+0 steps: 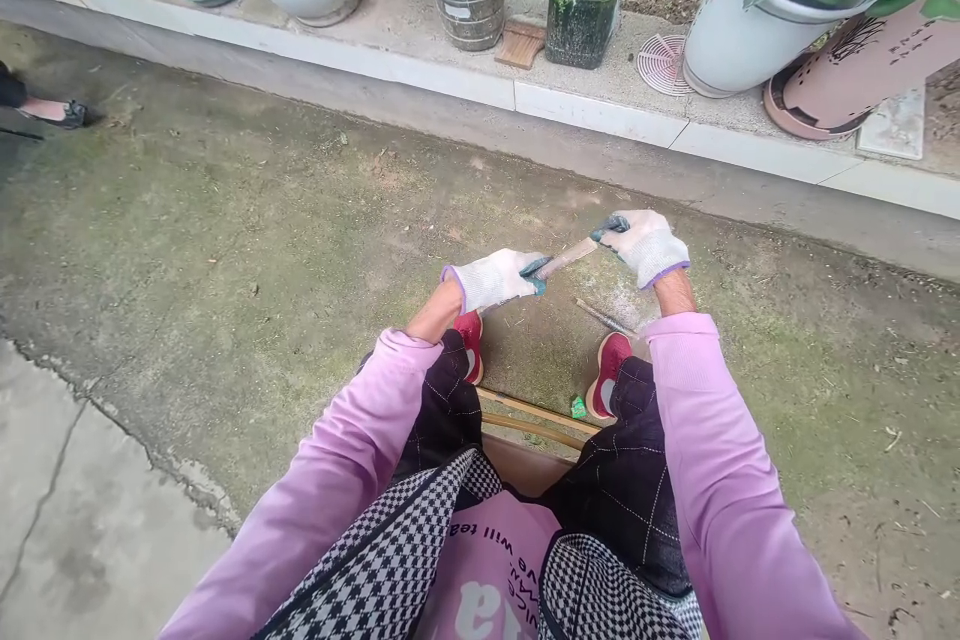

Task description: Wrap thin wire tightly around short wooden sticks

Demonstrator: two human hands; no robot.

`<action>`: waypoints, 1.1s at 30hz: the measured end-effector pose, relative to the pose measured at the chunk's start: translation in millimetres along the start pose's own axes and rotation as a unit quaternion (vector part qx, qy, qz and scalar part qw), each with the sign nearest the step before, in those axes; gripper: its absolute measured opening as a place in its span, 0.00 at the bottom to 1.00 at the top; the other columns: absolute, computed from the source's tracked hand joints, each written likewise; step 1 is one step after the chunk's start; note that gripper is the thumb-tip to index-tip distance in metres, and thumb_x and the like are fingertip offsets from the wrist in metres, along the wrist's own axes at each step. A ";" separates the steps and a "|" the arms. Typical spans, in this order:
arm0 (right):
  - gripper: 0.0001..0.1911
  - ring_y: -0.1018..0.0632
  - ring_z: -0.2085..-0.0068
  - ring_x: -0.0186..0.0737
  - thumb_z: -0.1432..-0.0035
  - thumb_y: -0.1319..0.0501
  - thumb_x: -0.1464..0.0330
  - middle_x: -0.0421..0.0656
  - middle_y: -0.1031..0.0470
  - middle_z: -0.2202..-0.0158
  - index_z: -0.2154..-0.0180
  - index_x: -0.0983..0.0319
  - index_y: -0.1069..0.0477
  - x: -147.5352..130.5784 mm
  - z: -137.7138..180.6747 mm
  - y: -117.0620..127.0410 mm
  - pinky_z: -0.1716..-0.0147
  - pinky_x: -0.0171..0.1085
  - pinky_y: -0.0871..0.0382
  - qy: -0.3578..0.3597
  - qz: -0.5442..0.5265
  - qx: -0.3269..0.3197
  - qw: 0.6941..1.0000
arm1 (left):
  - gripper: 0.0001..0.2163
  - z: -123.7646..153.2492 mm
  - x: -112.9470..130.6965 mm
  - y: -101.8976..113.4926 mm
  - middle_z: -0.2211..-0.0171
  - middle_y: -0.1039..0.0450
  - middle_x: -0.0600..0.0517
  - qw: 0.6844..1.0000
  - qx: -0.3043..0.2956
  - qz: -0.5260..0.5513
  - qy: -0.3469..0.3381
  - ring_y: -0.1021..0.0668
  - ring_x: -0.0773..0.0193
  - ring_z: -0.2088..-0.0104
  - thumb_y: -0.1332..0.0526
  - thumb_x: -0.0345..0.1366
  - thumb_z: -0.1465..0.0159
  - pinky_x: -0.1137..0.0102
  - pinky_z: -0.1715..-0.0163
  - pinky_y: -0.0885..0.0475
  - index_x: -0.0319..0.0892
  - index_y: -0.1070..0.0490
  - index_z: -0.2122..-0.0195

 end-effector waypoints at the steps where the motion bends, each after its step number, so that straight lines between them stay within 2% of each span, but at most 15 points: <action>1: 0.10 0.22 0.68 0.44 0.42 0.30 0.60 0.42 0.20 0.73 0.66 0.59 0.16 -2.4 2.5 0.3 0.67 0.39 0.32 -0.002 -0.010 -0.003 1.000 | 0.12 -0.2 -0.2 -1.8 0.69 0.18 0.52 0.992 -0.034 -0.120 0.000 0.14 0.54 0.60 0.27 0.30 0.41 0.68 0.53 0.22 0.45 0.16 0.55; 3: 0.11 0.21 0.67 0.45 0.40 0.30 0.58 0.43 0.18 0.71 0.65 0.59 0.16 -11.3 10.5 -2.0 0.66 0.40 0.30 0.011 -0.014 -0.007 1.000 | 0.13 -2.9 -3.1 -4.2 0.59 0.14 0.46 0.930 -0.089 -0.357 0.002 0.13 0.48 0.51 0.32 0.33 0.33 0.63 0.47 0.22 0.45 0.17 0.48; 4: 0.11 0.19 0.66 0.47 0.39 0.30 0.57 0.43 0.16 0.70 0.65 0.58 0.16 -17.5 15.9 -4.7 0.65 0.41 0.29 0.026 -0.008 -0.008 1.000 | 0.14 -5.6 -5.4 -3.9 0.55 0.13 0.43 0.897 -0.093 -0.431 0.007 0.13 0.46 0.49 0.35 0.34 0.30 0.61 0.46 0.22 0.44 0.18 0.45; 5: 0.11 0.18 0.64 0.48 0.38 0.31 0.57 0.45 0.15 0.68 0.65 0.57 0.16 -24.7 22.2 -8.7 0.64 0.41 0.28 0.048 -0.003 -0.008 0.999 | 0.14 -9.2 -7.8 -2.3 0.53 0.13 0.40 0.883 -0.081 -0.461 0.013 0.13 0.45 0.47 0.36 0.34 0.28 0.59 0.46 0.22 0.43 0.18 0.44; 6: 0.11 0.17 0.62 0.50 0.37 0.31 0.57 0.46 0.13 0.66 0.64 0.56 0.15 -32.4 29.0 -13.7 0.62 0.42 0.26 0.073 0.001 -0.008 0.997 | 0.13 -13.3 -9.8 0.1 0.52 0.13 0.39 0.886 -0.061 -0.460 0.019 0.12 0.44 0.47 0.36 0.34 0.28 0.59 0.46 0.21 0.42 0.19 0.45; 8: 0.11 0.15 0.58 0.53 0.34 0.33 0.58 0.48 0.10 0.61 0.62 0.54 0.14 -47.1 42.7 -25.3 0.58 0.44 0.24 0.122 -0.004 -0.013 0.992 | 0.09 -22.4 -12.1 6.7 0.55 0.13 0.39 0.928 0.002 -0.372 0.023 0.12 0.47 0.52 0.35 0.32 0.28 0.59 0.47 0.21 0.41 0.19 0.50; 10: 0.13 0.15 0.56 0.54 0.33 0.36 0.59 0.48 0.09 0.57 0.59 0.54 0.13 -58.1 53.3 -35.7 0.55 0.44 0.23 0.148 -0.010 -0.019 0.989 | 0.04 -30.6 -11.8 13.7 0.59 0.14 0.41 0.981 0.066 -0.177 0.033 0.12 0.53 0.59 0.34 0.30 0.30 0.61 0.51 0.19 0.40 0.21 0.55; 11: 0.13 0.15 0.56 0.54 0.32 0.37 0.59 0.48 0.09 0.58 0.58 0.54 0.13 -61.4 56.5 -39.0 0.55 0.44 0.23 0.150 -0.013 -0.021 0.988 | 0.03 -33.7 -10.8 16.4 0.61 0.14 0.43 0.994 0.086 -0.057 0.043 0.13 0.56 0.63 0.33 0.28 0.30 0.61 0.53 0.19 0.39 0.22 0.56; 12: 0.14 0.15 0.56 0.53 0.32 0.37 0.59 0.48 0.10 0.58 0.58 0.54 0.13 -63.3 58.1 -40.7 0.55 0.43 0.24 0.147 -0.017 -0.019 0.989 | 0.03 -36.0 -9.2 18.4 0.63 0.14 0.44 0.992 0.093 0.061 0.053 0.14 0.58 0.67 0.32 0.27 0.31 0.61 0.54 0.18 0.39 0.23 0.57; 14: 0.14 0.15 0.58 0.50 0.32 0.37 0.59 0.48 0.11 0.60 0.58 0.56 0.13 -63.3 57.4 -39.5 0.57 0.42 0.25 0.129 -0.038 -0.008 0.991 | 0.05 -37.7 -4.1 21.2 0.65 0.14 0.44 0.962 0.075 0.252 0.068 0.13 0.58 0.68 0.33 0.24 0.32 0.58 0.51 0.16 0.38 0.24 0.57; 17: 0.14 0.19 0.65 0.45 0.33 0.36 0.58 0.46 0.14 0.65 0.60 0.58 0.15 -58.7 51.6 -33.3 0.62 0.40 0.27 0.090 -0.093 0.000 0.992 | 0.06 -34.1 4.2 26.1 0.64 0.13 0.42 0.910 0.025 0.407 0.073 0.09 0.54 0.62 0.38 0.23 0.30 0.51 0.41 0.17 0.36 0.23 0.56; 20: 0.14 0.25 0.72 0.40 0.36 0.35 0.57 0.41 0.20 0.71 0.62 0.59 0.17 -54.5 46.0 -31.0 0.69 0.38 0.32 0.045 -0.147 -0.001 0.988 | 0.08 -27.8 7.6 30.7 0.62 0.11 0.41 0.878 0.001 0.472 0.077 0.08 0.51 0.55 0.40 0.23 0.28 0.47 0.33 0.21 0.36 0.22 0.54; 24: 0.13 0.32 0.76 0.37 0.39 0.35 0.56 0.39 0.27 0.75 0.65 0.59 0.20 -51.5 40.7 -31.6 0.75 0.37 0.37 0.012 -0.192 0.028 0.981 | 0.09 -22.1 8.9 31.8 0.59 0.11 0.41 0.868 -0.003 0.494 0.051 0.08 0.51 0.49 0.39 0.20 0.30 0.48 0.29 0.24 0.36 0.22 0.55; 29: 0.14 0.33 0.77 0.36 0.41 0.35 0.55 0.38 0.29 0.76 0.68 0.58 0.22 -49.8 39.4 -33.4 0.77 0.37 0.39 -0.009 -0.207 0.022 0.978 | 0.03 -25.7 8.3 32.3 0.62 0.11 0.43 0.876 0.032 0.478 0.058 0.08 0.52 0.53 0.31 0.26 0.28 0.50 0.34 0.19 0.38 0.23 0.56; 33: 0.16 0.29 0.74 0.39 0.40 0.34 0.53 0.40 0.25 0.74 0.64 0.58 0.18 -52.5 42.2 -36.8 0.74 0.37 0.36 0.011 -0.187 -0.014 0.982 | 0.09 -34.1 3.9 35.7 0.65 0.13 0.47 0.877 0.086 0.468 0.066 0.09 0.56 0.58 0.25 0.35 0.30 0.54 0.39 0.17 0.40 0.23 0.55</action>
Point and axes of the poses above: each hand's wrist, its own z-axis away from the middle knuckle, its own y-axis out of the back of the hand, x = y × z, the point moved 2 cm from there along -z, towards the middle knuckle
